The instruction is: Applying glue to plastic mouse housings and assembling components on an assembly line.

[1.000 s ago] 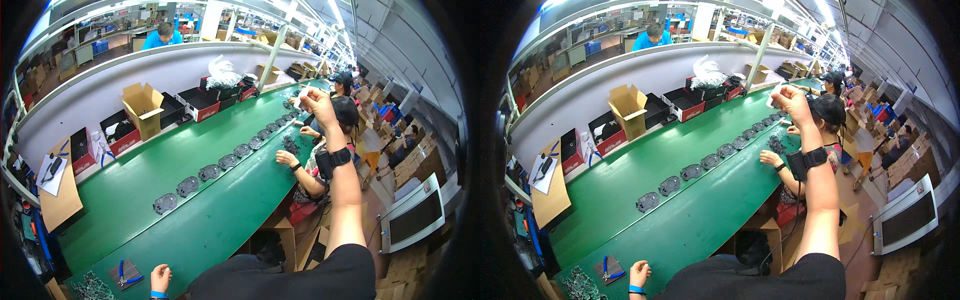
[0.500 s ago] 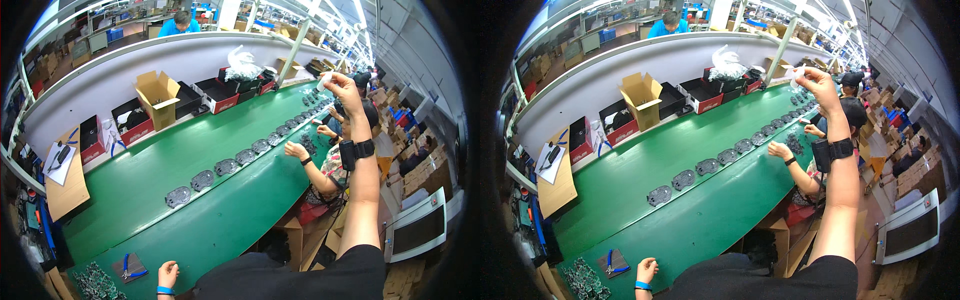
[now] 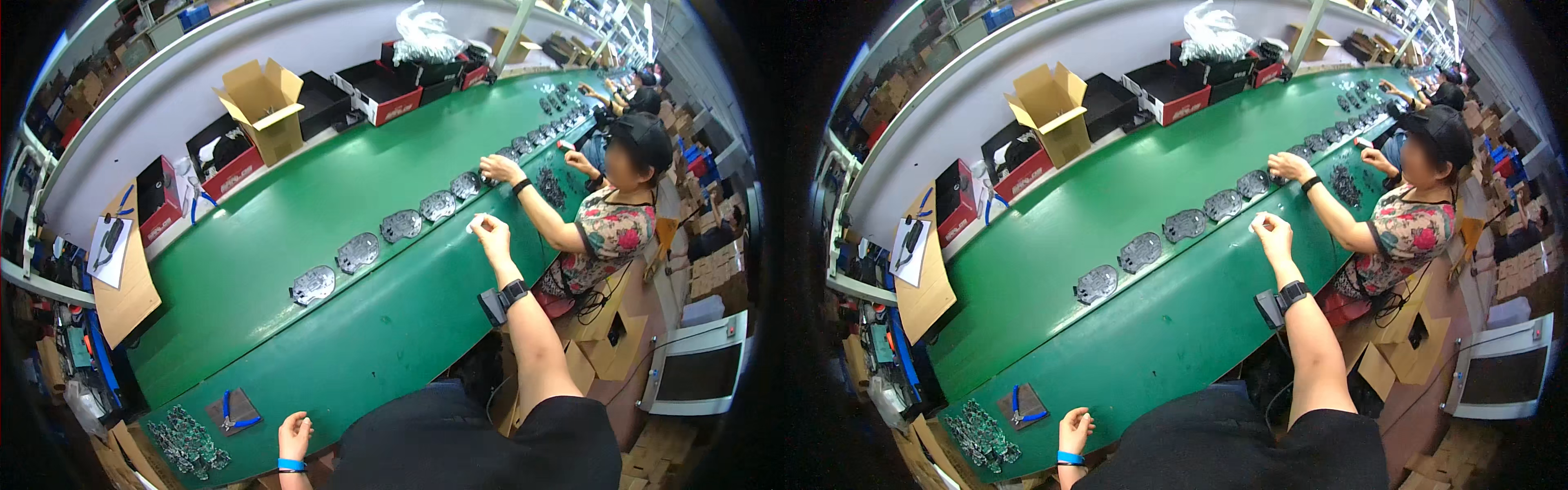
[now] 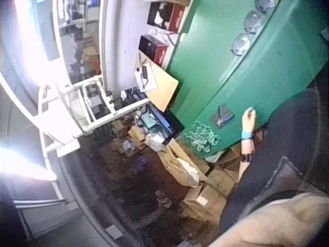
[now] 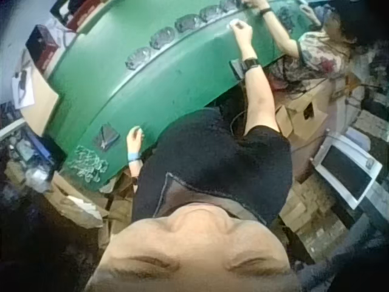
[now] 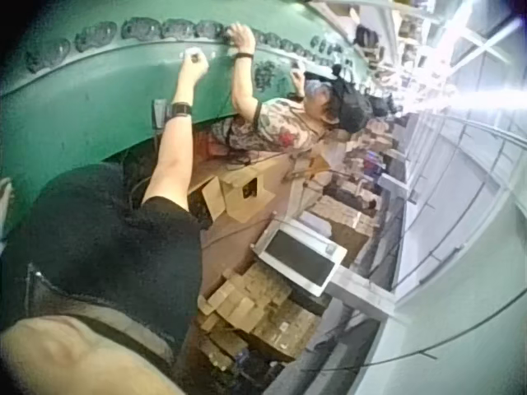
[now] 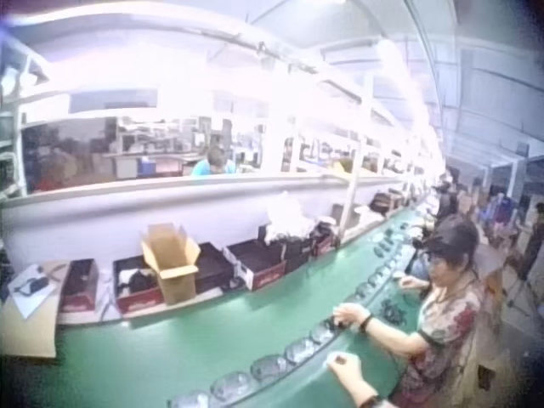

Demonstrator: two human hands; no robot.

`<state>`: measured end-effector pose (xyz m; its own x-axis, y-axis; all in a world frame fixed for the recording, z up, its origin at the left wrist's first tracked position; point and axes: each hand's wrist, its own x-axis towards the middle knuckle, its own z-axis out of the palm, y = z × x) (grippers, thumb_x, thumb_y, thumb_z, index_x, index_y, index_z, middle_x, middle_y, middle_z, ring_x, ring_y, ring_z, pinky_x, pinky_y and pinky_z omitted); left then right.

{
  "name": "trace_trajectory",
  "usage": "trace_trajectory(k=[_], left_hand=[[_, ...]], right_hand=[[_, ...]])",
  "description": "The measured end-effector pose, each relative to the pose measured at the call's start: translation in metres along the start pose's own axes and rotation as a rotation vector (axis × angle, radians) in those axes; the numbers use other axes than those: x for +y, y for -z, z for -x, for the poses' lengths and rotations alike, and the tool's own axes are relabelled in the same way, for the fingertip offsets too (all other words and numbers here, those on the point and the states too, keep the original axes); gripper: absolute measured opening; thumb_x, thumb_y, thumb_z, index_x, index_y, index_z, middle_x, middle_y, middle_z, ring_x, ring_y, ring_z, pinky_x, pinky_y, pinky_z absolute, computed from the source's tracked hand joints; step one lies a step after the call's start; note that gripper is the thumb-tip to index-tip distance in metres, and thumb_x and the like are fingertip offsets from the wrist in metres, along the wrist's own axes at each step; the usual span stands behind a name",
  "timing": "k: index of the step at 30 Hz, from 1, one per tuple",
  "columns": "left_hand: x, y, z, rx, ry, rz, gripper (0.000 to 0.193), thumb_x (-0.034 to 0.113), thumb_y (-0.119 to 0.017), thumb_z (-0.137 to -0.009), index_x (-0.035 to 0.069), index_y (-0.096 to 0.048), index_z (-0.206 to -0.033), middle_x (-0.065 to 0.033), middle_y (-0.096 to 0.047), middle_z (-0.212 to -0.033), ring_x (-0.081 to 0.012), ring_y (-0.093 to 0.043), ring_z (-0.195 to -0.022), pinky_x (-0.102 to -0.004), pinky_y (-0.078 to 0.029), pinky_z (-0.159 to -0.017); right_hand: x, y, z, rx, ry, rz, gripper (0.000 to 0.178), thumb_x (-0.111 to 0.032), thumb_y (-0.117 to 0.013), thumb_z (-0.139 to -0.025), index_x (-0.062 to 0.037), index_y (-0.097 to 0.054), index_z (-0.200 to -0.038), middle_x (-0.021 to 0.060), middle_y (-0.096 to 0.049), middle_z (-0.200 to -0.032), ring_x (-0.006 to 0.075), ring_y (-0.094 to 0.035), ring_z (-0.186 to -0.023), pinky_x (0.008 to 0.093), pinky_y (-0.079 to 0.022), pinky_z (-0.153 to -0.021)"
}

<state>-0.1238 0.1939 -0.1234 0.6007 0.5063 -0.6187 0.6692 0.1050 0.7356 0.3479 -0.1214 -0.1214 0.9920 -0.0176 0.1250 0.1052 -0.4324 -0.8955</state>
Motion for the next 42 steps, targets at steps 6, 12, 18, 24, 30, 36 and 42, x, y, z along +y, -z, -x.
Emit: trace_trajectory(k=[6, 12, 18, 24, 30, 36, 42], left_hand=[[0.004, -0.010, 0.019, -0.011, 0.142, -0.069, 0.020, 0.009, -0.052, -0.084, -0.002, -0.053, -0.101, -0.0083, -0.059, -0.079, -0.0120, -0.056, -0.064, -0.0222, -0.045, -0.054], [0.014, -0.026, 0.023, -0.059, 0.180, -0.057, 0.023, 0.010, -0.053, -0.083, -0.002, -0.053, -0.103, -0.0087, -0.060, -0.082, -0.0128, -0.058, -0.069, -0.0231, -0.047, -0.058], [0.000, -0.038, 0.013, -0.039, 0.042, -0.089, 0.023, 0.013, -0.056, -0.082, 0.000, -0.054, -0.102, -0.0059, -0.060, -0.079, -0.0113, -0.057, -0.068, -0.0239, -0.047, -0.060], [-0.035, -0.032, 0.021, 0.100, -0.024, -0.056, 0.026, 0.017, -0.058, -0.081, -0.001, -0.056, -0.099, -0.0080, -0.060, -0.076, -0.0135, -0.057, -0.068, -0.0266, -0.047, -0.062], [-0.056, -0.018, 0.028, 0.211, -0.187, 0.008, 0.029, 0.021, -0.058, -0.081, 0.000, -0.056, -0.100, -0.0094, -0.061, -0.078, -0.0156, -0.057, -0.069, -0.0290, -0.046, -0.063], [-0.089, 0.031, 0.039, 0.254, -0.169, -0.011, 0.030, 0.023, -0.058, -0.080, 0.001, -0.056, -0.100, -0.0082, -0.060, -0.077, -0.0148, -0.056, -0.067, -0.0296, -0.047, -0.063], [-0.146, 0.106, 0.072, 0.389, -0.099, 0.117, 0.025, 0.020, -0.059, -0.079, 0.002, -0.058, -0.097, -0.0059, -0.060, -0.075, -0.0122, -0.056, -0.066, -0.0273, -0.047, -0.061]], right_hand=[[0.043, -0.028, 0.009, 0.158, 0.063, 0.139, 0.018, -0.013, -0.064, -0.072, -0.0028, -0.062, -0.086, 0.0050, -0.059, -0.073, 0.0113, -0.054, -0.058, 0.0250, -0.045, -0.058], [0.046, -0.040, 0.002, 0.095, 0.029, 0.125, 0.019, -0.012, -0.066, -0.071, -0.0020, -0.061, -0.087, 0.0068, -0.060, -0.076, 0.0121, -0.057, -0.064, 0.0254, -0.046, -0.060], [0.092, -0.026, 0.004, 0.086, 0.039, 0.051, 0.022, -0.010, -0.067, -0.072, -0.0002, -0.060, -0.090, 0.0068, -0.059, -0.083, 0.0127, -0.057, -0.072, 0.0266, -0.047, -0.067], [0.083, -0.031, 0.014, -0.019, 0.074, 0.084, 0.040, -0.007, -0.066, -0.070, -0.0022, -0.051, -0.107, 0.0082, -0.053, -0.087, 0.0125, -0.052, -0.067, 0.0274, -0.046, -0.062], [0.103, -0.009, 0.069, 0.095, 0.141, 0.137, 0.033, -0.005, -0.059, -0.075, -0.0005, -0.051, -0.107, 0.0066, -0.052, -0.089, 0.0118, -0.048, -0.065, 0.0260, -0.043, -0.062], [-0.025, -0.132, 0.194, -0.659, 0.163, 0.011, 0.009, -0.002, -0.053, -0.077, 0.0009, -0.059, -0.083, -0.0003, -0.056, -0.074, 0.0074, -0.048, -0.065, 0.0215, -0.041, -0.059], [-0.176, -0.268, 0.372, -1.292, 0.994, 0.253, 0.041, -0.013, -0.070, -0.063, -0.0042, -0.056, -0.100, 0.0148, -0.051, -0.104, 0.0314, -0.046, -0.101, 0.0377, -0.040, -0.084]])
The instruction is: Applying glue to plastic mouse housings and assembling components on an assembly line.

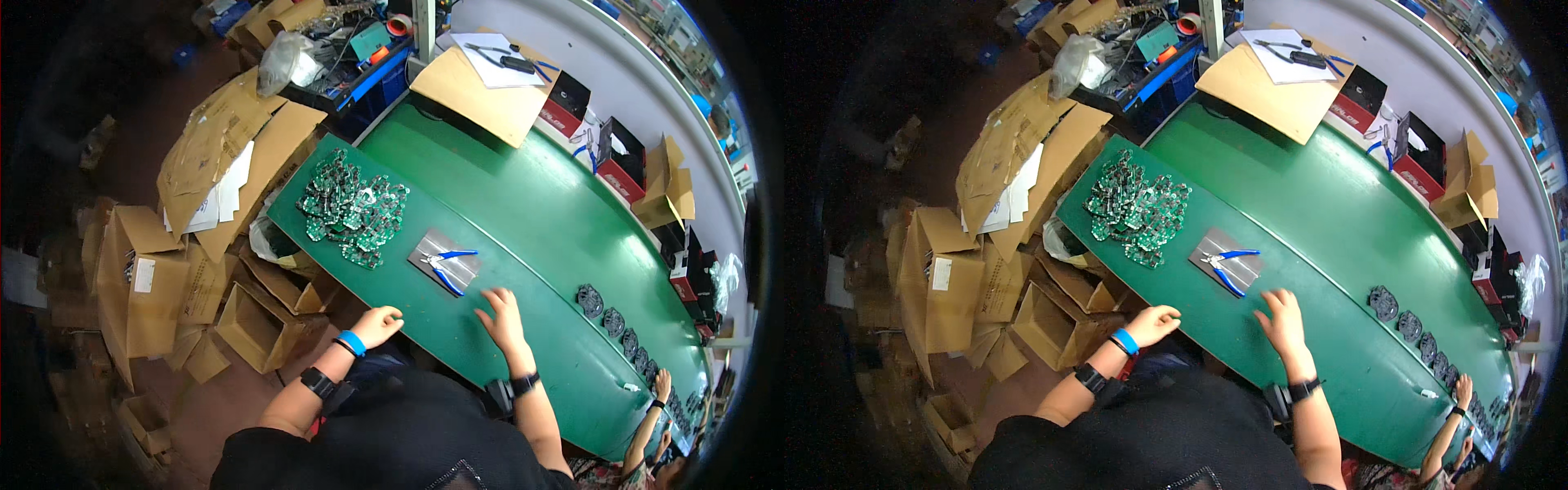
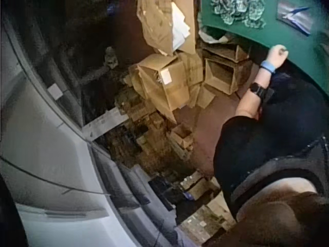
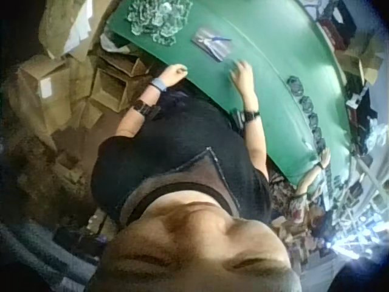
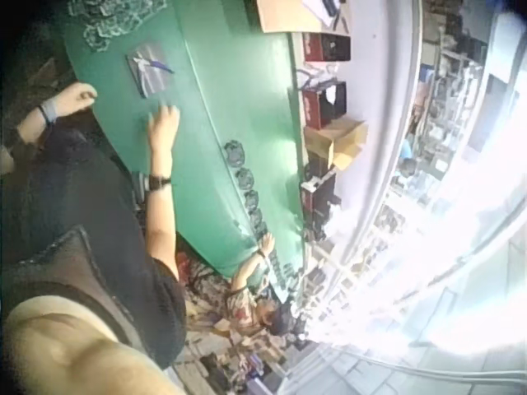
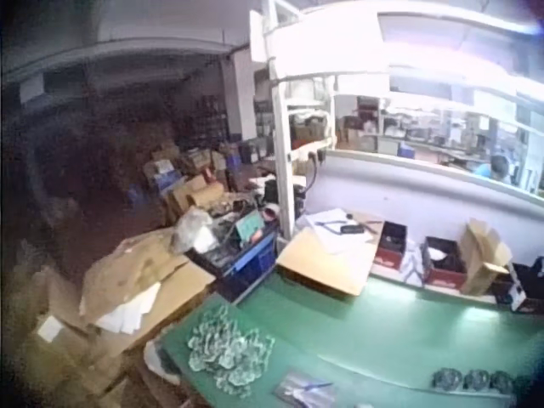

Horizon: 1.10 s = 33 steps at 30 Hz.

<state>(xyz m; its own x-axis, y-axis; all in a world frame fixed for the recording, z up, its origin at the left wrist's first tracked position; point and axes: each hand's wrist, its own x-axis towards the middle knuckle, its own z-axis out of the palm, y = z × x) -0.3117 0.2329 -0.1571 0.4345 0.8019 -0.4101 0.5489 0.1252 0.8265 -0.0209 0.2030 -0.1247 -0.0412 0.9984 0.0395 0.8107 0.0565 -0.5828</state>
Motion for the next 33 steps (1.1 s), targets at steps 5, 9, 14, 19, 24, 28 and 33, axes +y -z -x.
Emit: trace_trajectory(k=[5, 9, 14, 19, 24, 28, 33], left_hand=[[-0.039, 0.065, 0.011, 0.067, 0.065, 0.081, 0.026, 0.017, -0.058, -0.081, 0.000, -0.055, -0.101, -0.0064, -0.060, -0.080, -0.0109, -0.056, -0.067, -0.0253, -0.047, -0.062], [-0.070, 0.096, 0.022, 0.175, 0.060, 0.168, 0.022, 0.015, -0.060, -0.079, -0.001, -0.057, -0.095, -0.0084, -0.061, -0.075, -0.0135, -0.058, -0.065, -0.0272, -0.048, -0.060], [-0.056, 0.102, 0.025, 0.171, 0.196, 0.295, 0.020, 0.012, -0.058, -0.080, -0.001, -0.056, -0.095, -0.0062, -0.060, -0.073, -0.0111, -0.057, -0.061, -0.0247, -0.048, -0.056], [-0.008, 0.083, 0.012, 0.012, 0.368, 0.575, 0.023, 0.022, -0.055, -0.084, 0.005, -0.056, -0.099, -0.0053, -0.060, -0.080, -0.0105, -0.057, -0.067, -0.0221, -0.046, -0.058], [0.040, 0.052, -0.029, -0.138, 0.176, 0.466, 0.022, 0.019, -0.054, -0.085, 0.002, -0.055, -0.099, -0.0045, -0.059, -0.080, -0.0097, -0.055, -0.066, -0.0222, -0.045, -0.057], [0.040, 0.033, -0.038, -0.185, 0.118, 0.331, 0.023, 0.017, -0.052, -0.086, 0.001, -0.054, -0.103, -0.0049, -0.059, -0.081, -0.0096, -0.055, -0.068, -0.0217, -0.046, -0.059], [0.026, 0.045, -0.030, -0.247, 0.181, 0.284, 0.025, 0.018, -0.052, -0.086, 0.001, -0.054, -0.104, -0.0063, -0.059, -0.084, -0.0103, -0.056, -0.069, -0.0223, -0.046, -0.061]], right_hand=[[-0.040, -0.027, -0.064, -0.062, -0.011, 0.364, 0.086, -0.022, -0.077, -0.052, -0.0065, -0.036, -0.125, 0.0121, -0.038, -0.126, 0.0296, -0.034, -0.118, 0.0421, -0.032, -0.092], [-0.034, -0.036, -0.068, -0.144, -0.045, 0.395, 0.085, -0.022, -0.079, -0.047, -0.0078, -0.040, -0.121, 0.0101, -0.043, -0.116, 0.0287, -0.039, -0.110, 0.0418, -0.033, -0.089], [-0.023, -0.046, -0.061, -0.032, -0.080, -0.025, 0.051, -0.012, -0.066, -0.058, 0.0005, -0.051, -0.105, 0.0162, -0.048, -0.099, 0.0328, -0.043, -0.097, 0.0375, -0.037, -0.088], [-0.007, -0.027, -0.044, 0.165, -0.315, -0.311, 0.055, -0.019, -0.068, -0.060, 0.0017, -0.049, -0.106, 0.0167, -0.047, -0.097, 0.0298, -0.050, -0.089, 0.0361, -0.041, -0.080], [-0.014, -0.033, -0.048, 0.188, -0.212, -0.229, 0.056, -0.017, -0.067, -0.060, 0.0028, -0.046, -0.108, 0.0185, -0.045, -0.100, 0.0330, -0.045, -0.095, 0.0377, -0.039, -0.084], [-0.012, -0.043, -0.045, 0.153, -0.110, -0.113, 0.058, -0.016, -0.066, -0.059, 0.0024, -0.045, -0.109, 0.0198, -0.044, -0.104, 0.0355, -0.041, -0.099, 0.0400, -0.036, -0.088], [-0.013, -0.045, -0.047, 0.125, -0.078, 0.016, 0.060, -0.017, -0.067, -0.059, 0.0018, -0.044, -0.111, 0.0191, -0.044, -0.106, 0.0351, -0.040, -0.101, 0.0401, -0.035, -0.090]])
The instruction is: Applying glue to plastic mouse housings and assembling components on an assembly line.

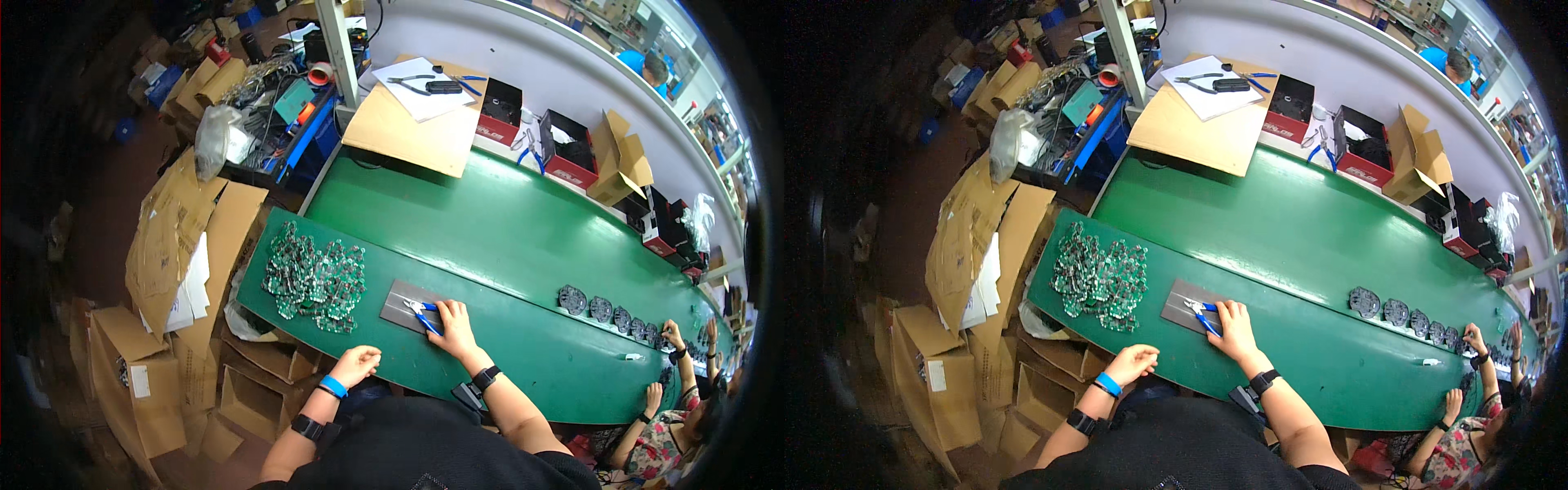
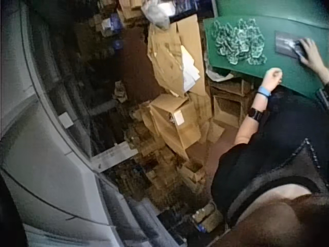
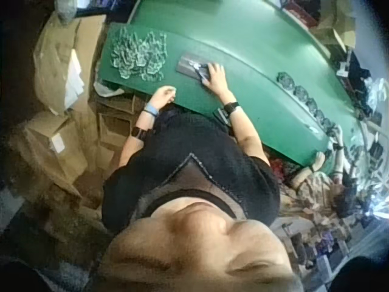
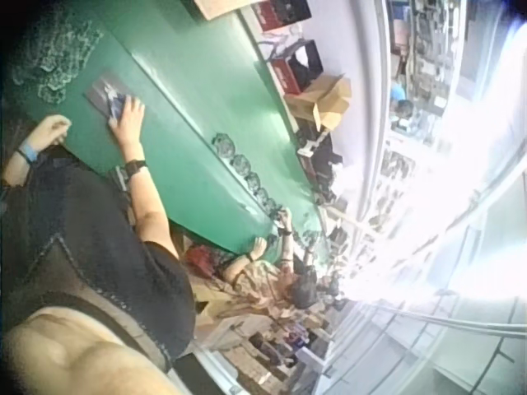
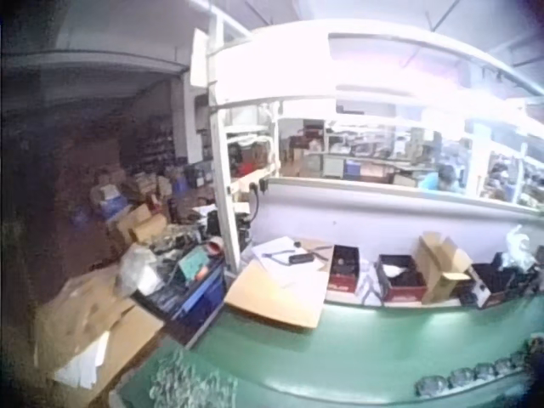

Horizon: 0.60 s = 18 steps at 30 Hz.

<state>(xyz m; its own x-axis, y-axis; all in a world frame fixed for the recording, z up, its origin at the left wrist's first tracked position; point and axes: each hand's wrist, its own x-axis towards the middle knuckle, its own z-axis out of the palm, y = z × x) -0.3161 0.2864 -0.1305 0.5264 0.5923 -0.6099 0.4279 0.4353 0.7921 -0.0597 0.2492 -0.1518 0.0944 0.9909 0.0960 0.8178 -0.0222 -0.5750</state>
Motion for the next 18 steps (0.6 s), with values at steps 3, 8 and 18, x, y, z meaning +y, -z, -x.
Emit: trace_trajectory(k=[3, 8, 18], left_hand=[[0.000, 0.022, 0.000, 0.049, 0.061, 0.006, 0.025, 0.018, -0.052, -0.086, 0.002, -0.054, -0.105, -0.0067, -0.059, -0.085, -0.0107, -0.056, -0.071, -0.0215, -0.046, -0.061], [0.025, 0.052, -0.006, 0.015, 0.109, 0.081, 0.023, 0.019, -0.052, -0.086, 0.003, -0.056, -0.102, -0.0060, -0.060, -0.084, -0.0107, -0.056, -0.070, -0.0215, -0.046, -0.061], [0.140, 0.067, -0.085, -0.282, -0.104, 0.078, 0.025, 0.020, -0.050, -0.087, 0.002, -0.055, -0.104, -0.0052, -0.059, -0.084, -0.0101, -0.055, -0.072, -0.0209, -0.046, -0.061]], right_hand=[[0.005, 0.004, -0.003, -0.047, -0.006, -0.037, 0.063, -0.019, -0.067, -0.058, 0.0010, -0.044, -0.113, 0.0186, -0.044, -0.107, 0.0347, -0.040, -0.101, 0.0393, -0.035, -0.091], [0.004, 0.019, -0.018, -0.151, -0.022, -0.031, 0.063, -0.022, -0.066, -0.059, 0.0007, -0.043, -0.114, 0.0191, -0.043, -0.108, 0.0346, -0.040, -0.102, 0.0393, -0.034, -0.092], [-0.006, 0.014, -0.014, -0.252, 0.033, 0.144, 0.085, -0.041, -0.073, -0.056, -0.0070, -0.036, -0.124, 0.0155, -0.040, -0.116, 0.0352, -0.035, -0.110, 0.0437, -0.030, -0.094]])
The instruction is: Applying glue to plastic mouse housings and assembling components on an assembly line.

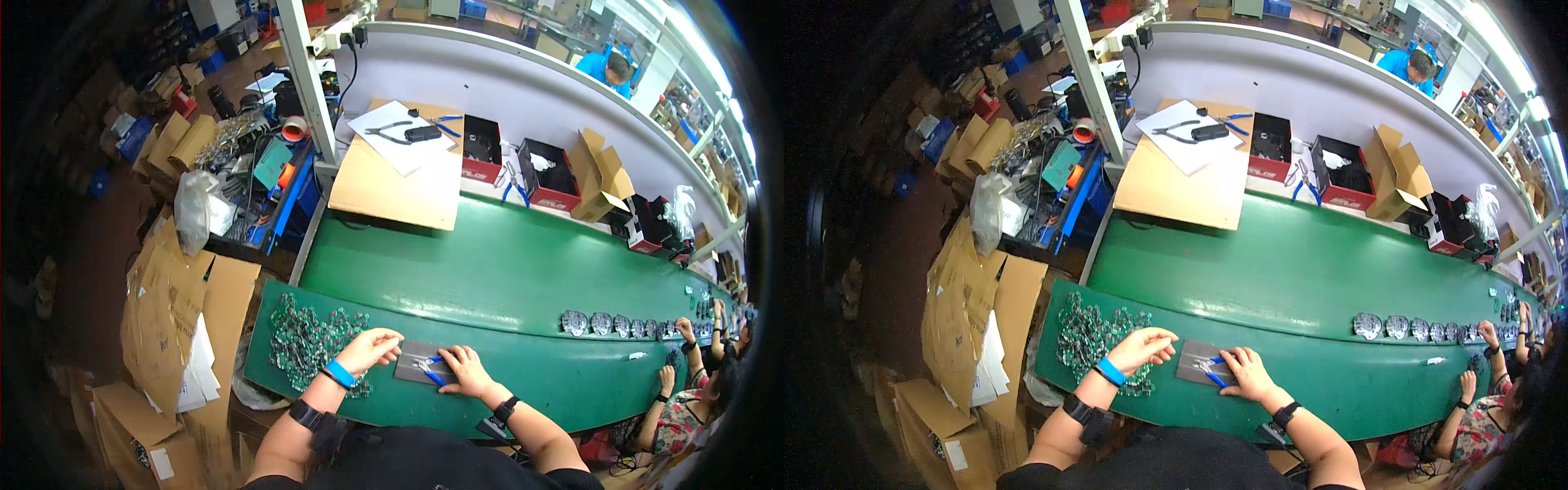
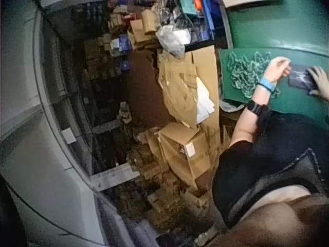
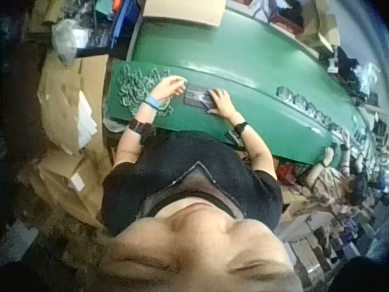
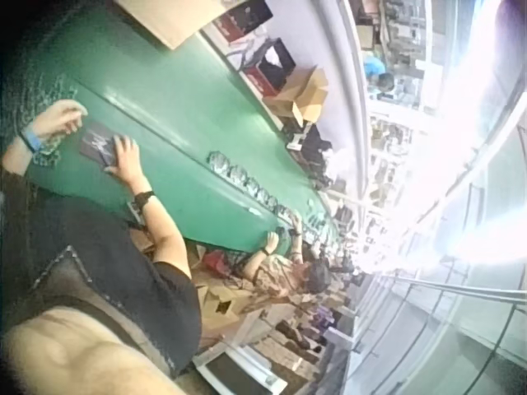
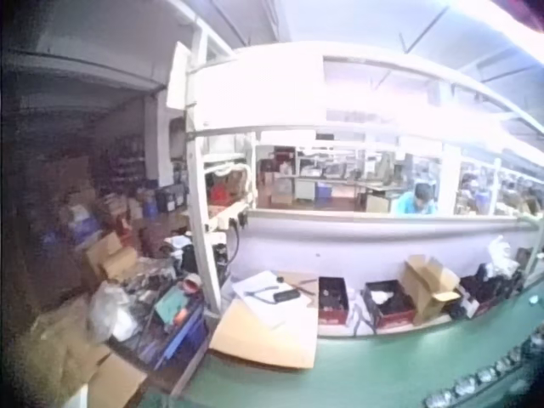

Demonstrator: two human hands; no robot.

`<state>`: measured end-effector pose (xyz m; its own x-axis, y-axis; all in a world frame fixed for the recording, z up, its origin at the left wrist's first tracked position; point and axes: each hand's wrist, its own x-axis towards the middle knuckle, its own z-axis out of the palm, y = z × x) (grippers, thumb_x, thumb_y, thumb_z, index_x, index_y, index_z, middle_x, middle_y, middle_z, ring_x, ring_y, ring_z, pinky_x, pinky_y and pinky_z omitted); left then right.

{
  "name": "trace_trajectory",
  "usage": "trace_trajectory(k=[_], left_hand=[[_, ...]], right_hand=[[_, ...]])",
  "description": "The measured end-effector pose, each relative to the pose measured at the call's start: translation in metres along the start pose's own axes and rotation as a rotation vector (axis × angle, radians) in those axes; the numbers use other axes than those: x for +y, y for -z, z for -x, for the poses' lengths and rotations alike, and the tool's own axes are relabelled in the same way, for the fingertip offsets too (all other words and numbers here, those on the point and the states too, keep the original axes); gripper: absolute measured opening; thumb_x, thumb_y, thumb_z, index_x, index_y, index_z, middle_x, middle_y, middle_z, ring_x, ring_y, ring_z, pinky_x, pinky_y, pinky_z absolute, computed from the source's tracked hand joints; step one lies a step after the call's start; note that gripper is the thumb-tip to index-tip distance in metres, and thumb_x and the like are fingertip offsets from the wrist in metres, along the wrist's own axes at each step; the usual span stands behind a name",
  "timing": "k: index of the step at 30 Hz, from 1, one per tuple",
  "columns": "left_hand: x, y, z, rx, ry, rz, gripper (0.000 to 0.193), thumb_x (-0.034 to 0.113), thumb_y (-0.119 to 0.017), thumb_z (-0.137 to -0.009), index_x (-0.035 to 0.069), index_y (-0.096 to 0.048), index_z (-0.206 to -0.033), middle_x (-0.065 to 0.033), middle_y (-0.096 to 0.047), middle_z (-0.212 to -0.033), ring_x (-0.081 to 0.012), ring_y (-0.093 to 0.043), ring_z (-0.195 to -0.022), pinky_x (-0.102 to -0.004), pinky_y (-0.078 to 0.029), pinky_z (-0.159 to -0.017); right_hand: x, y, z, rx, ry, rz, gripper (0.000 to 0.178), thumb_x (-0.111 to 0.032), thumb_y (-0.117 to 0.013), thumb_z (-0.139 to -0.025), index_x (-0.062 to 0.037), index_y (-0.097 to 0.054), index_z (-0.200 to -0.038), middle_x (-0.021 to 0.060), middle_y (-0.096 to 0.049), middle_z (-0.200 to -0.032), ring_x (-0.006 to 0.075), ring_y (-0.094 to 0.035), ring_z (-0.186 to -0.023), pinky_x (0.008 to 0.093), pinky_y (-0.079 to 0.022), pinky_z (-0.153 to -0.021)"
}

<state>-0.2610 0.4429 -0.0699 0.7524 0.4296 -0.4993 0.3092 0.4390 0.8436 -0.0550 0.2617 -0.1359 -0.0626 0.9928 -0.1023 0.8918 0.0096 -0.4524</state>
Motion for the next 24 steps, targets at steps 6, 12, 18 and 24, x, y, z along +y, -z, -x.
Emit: trace_trajectory(k=[6, 12, 18, 24], left_hand=[[0.107, 0.031, -0.042, -0.237, -0.070, -0.317, 0.026, 0.024, -0.052, -0.086, 0.005, -0.056, -0.103, -0.0046, -0.060, -0.083, -0.0112, -0.056, -0.072, -0.0231, -0.046, -0.061], [0.299, 0.105, -0.119, -0.023, -0.296, -0.682, 0.022, 0.028, -0.055, -0.083, 0.007, -0.058, -0.085, -0.0028, -0.059, -0.073, -0.0093, -0.057, -0.063, -0.0220, -0.047, -0.053], [0.312, 0.114, -0.260, 0.385, -0.402, -0.200, 0.013, 0.019, -0.055, -0.077, 0.006, -0.056, -0.075, -0.0040, -0.054, -0.059, -0.0122, -0.052, -0.048, -0.0249, -0.043, -0.041], [0.219, 0.130, -0.379, 0.906, -0.499, -0.814, 0.031, 0.017, -0.060, -0.076, 0.008, -0.054, -0.105, -0.0151, -0.062, -0.096, -0.0329, -0.061, -0.084, -0.0431, -0.047, -0.079]], right_hand=[[0.012, 0.102, 0.020, 0.057, -0.148, 0.009, 0.057, -0.031, -0.069, -0.068, -0.0107, -0.048, -0.117, 0.0205, -0.040, -0.118, 0.0375, -0.038, -0.109, 0.0443, -0.034, -0.092], [-0.005, 0.332, 0.032, -0.245, -0.392, 0.101, 0.040, -0.023, -0.067, -0.071, -0.0047, -0.056, -0.105, 0.0151, -0.057, -0.094, 0.0309, -0.053, -0.090, 0.0356, -0.043, -0.080], [0.025, 0.453, 0.017, 0.350, -0.625, 0.303, 0.037, 0.000, -0.065, -0.062, -0.0034, -0.058, -0.098, 0.0101, -0.056, -0.081, 0.0211, -0.054, -0.073, 0.0302, -0.044, -0.069], [0.149, 0.422, -0.063, 0.612, -0.498, 0.016, 0.023, -0.005, -0.060, -0.074, 0.0026, -0.057, -0.096, 0.0068, -0.061, -0.079, 0.0123, -0.056, -0.071, 0.0244, -0.045, -0.066]])
